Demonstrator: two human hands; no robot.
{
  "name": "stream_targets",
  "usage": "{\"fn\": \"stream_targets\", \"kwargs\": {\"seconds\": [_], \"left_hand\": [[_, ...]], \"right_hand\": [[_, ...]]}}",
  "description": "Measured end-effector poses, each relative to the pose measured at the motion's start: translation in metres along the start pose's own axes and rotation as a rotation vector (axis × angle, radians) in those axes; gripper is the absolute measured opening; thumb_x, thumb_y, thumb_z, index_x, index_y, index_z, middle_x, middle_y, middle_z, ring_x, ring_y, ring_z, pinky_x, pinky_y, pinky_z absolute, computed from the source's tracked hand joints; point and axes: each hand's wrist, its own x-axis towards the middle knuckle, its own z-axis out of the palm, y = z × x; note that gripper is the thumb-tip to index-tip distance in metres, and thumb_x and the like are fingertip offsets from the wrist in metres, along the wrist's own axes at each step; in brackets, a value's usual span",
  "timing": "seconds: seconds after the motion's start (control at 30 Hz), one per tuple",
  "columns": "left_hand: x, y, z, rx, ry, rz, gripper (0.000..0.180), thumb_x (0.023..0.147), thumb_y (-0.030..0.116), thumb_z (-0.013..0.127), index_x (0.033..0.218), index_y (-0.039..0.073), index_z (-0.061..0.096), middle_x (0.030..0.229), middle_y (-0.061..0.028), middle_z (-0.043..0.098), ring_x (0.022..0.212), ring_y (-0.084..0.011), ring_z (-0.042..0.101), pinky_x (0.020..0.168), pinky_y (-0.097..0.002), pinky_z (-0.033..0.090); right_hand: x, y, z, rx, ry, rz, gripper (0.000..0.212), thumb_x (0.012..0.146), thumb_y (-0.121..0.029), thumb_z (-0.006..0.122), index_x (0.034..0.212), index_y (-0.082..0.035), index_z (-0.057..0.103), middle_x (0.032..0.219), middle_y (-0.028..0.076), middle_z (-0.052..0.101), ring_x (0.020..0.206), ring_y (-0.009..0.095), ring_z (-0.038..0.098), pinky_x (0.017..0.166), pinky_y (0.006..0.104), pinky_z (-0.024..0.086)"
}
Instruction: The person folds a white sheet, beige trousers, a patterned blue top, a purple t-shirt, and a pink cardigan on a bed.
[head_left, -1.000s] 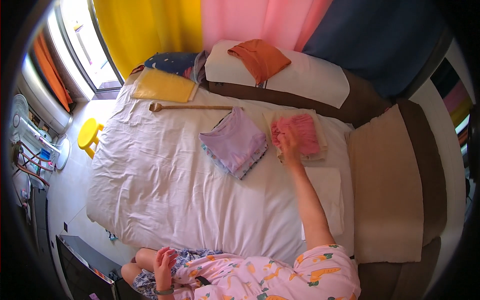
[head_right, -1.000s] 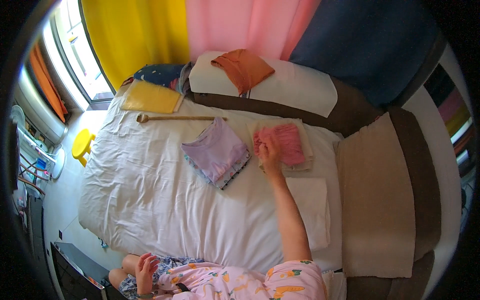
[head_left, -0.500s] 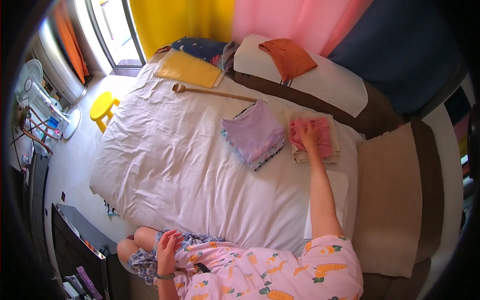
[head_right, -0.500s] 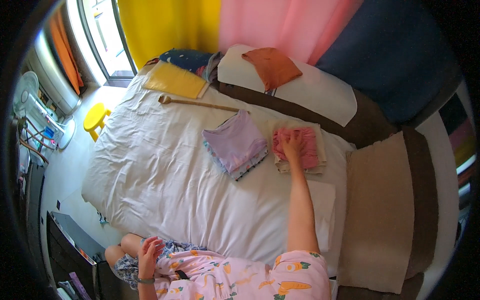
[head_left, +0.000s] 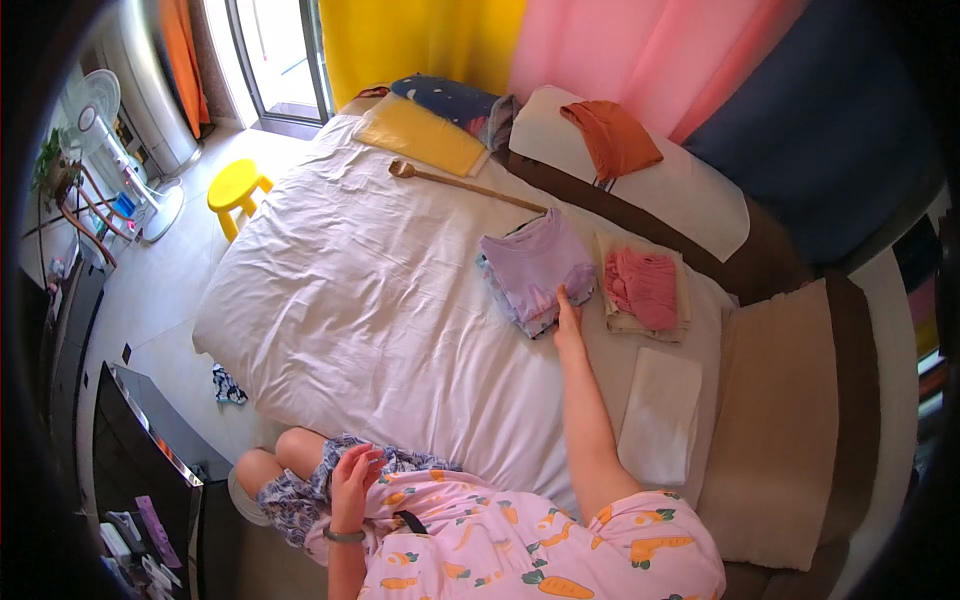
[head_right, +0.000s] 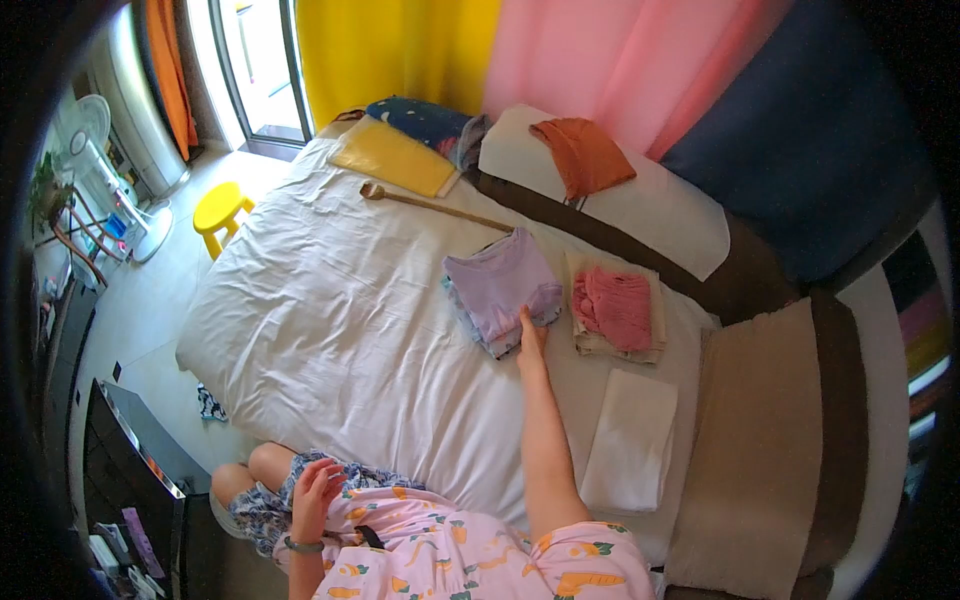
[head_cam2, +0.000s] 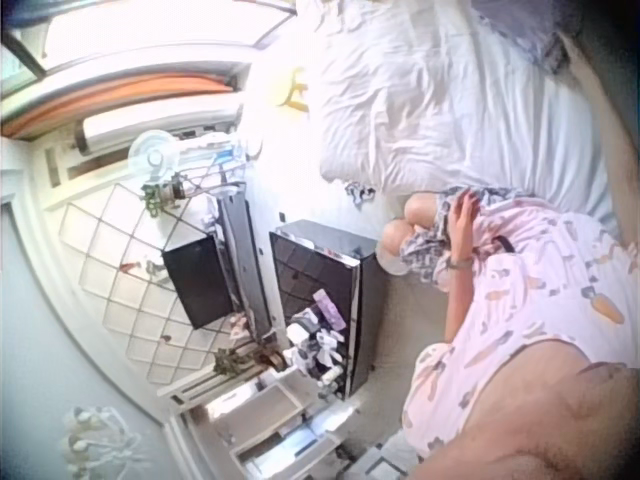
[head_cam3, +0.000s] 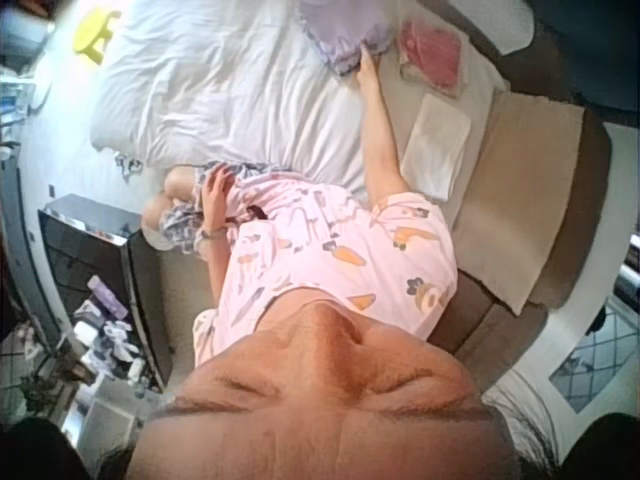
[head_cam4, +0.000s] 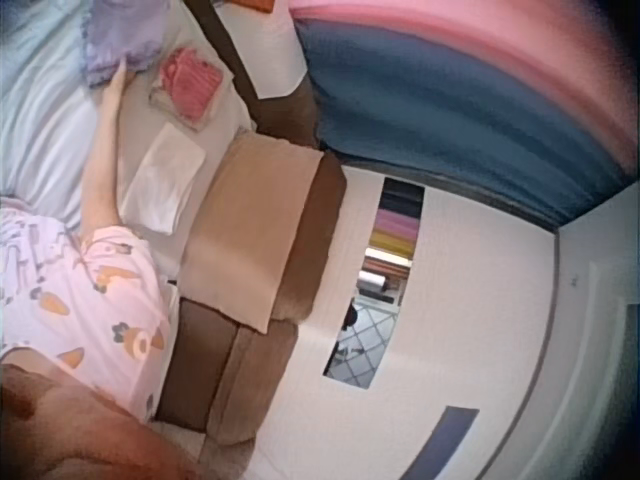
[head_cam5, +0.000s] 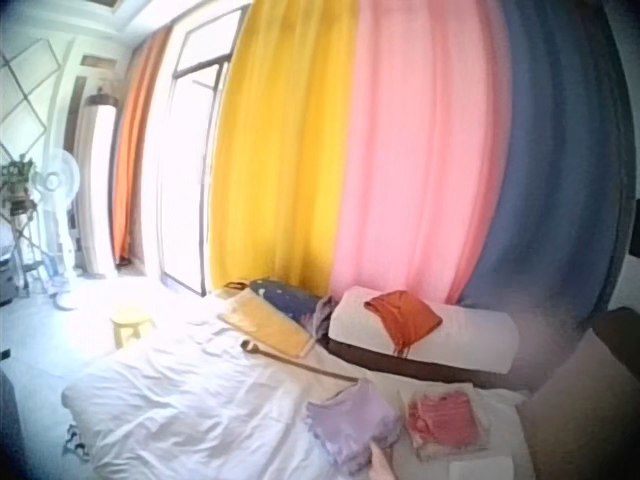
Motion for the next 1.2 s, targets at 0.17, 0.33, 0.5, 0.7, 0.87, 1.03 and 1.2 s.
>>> {"fn": "stream_targets", "kwargs": {"seconds": [0.17,0.33,0.5,0.7,0.87,1.03,1.2], "left_hand": [[0.011,0.001,0.019,-0.051,-0.004,-0.030,0.025,0.097,0.015,0.051,0.118,0.003,0.056,0.109,-0.0082,0.064,0.095,-0.0139,0.063,0.080,-0.0233,0.050],[0.043,-0.016,0.046,-0.083,-0.108,-0.101,0.028,0.098,0.020,0.050,0.121,0.005,0.055,0.113,-0.0078,0.063,0.100,-0.0139,0.062,0.081,-0.0246,0.050],[0.089,-0.070,0.078,-0.424,-0.198,-0.352,0.047,0.098,0.045,0.043,0.126,0.008,0.053,0.121,-0.0083,0.060,0.107,-0.0208,0.060,0.086,-0.0332,0.049],[0.106,-0.082,0.060,-0.642,-0.143,-0.389,0.058,0.096,0.057,0.034,0.130,0.013,0.050,0.117,-0.0071,0.062,0.100,-0.0239,0.061,0.083,-0.0389,0.050],[0.083,-0.072,0.048,-0.209,-0.012,-0.112,0.038,0.098,0.036,0.045,0.126,0.011,0.053,0.103,-0.0080,0.063,0.090,-0.0234,0.061,0.078,-0.0337,0.050],[0.071,-0.055,0.064,0.865,0.190,0.563,0.039,0.085,0.017,0.066,0.118,-0.002,0.055,0.097,-0.0162,0.058,0.087,-0.0272,0.058,0.076,-0.0352,0.048],[0.082,-0.060,0.069,1.002,0.125,0.481,0.042,0.084,0.026,0.068,0.112,-0.001,0.056,0.094,-0.0180,0.055,0.083,-0.0340,0.057,0.073,-0.0408,0.047]], "right_hand": [[-0.020,-0.017,0.046,0.166,0.242,0.183,0.078,0.072,-0.030,0.079,0.133,0.002,0.043,0.133,0.014,0.049,0.118,0.028,0.050,0.095,0.0447,0.043],[-0.115,-0.011,0.071,0.381,0.150,0.378,0.060,0.079,-0.037,0.070,0.128,-0.008,0.051,0.126,0.010,0.055,0.107,0.028,0.056,0.087,0.0480,0.049],[-0.251,0.039,0.053,0.500,0.017,0.563,0.036,0.085,-0.037,0.066,0.111,-0.013,0.058,0.106,0.005,0.063,0.100,0.025,0.057,0.083,0.0461,0.050],[-0.341,0.080,-0.002,0.270,-0.163,0.844,0.038,0.091,-0.038,0.060,0.108,-0.004,0.059,0.102,0.012,0.062,0.096,0.023,0.058,0.088,0.0355,0.046],[-0.323,0.025,-0.079,-0.383,-0.337,0.725,0.028,0.094,-0.029,0.059,0.100,-0.002,0.059,0.091,0.009,0.063,0.074,0.013,0.060,0.064,0.0259,0.049],[-0.288,0.008,-0.054,-0.486,-0.133,0.055,0.028,0.091,-0.025,0.062,0.103,0.001,0.060,0.080,0.006,0.063,0.073,0.013,0.061,0.062,0.0288,0.051],[-0.276,-0.003,-0.025,-0.758,-0.285,-0.099,0.037,0.086,-0.026,0.068,0.107,0.003,0.058,0.092,0.011,0.065,0.080,0.017,0.063,0.072,0.0310,0.051]]}}
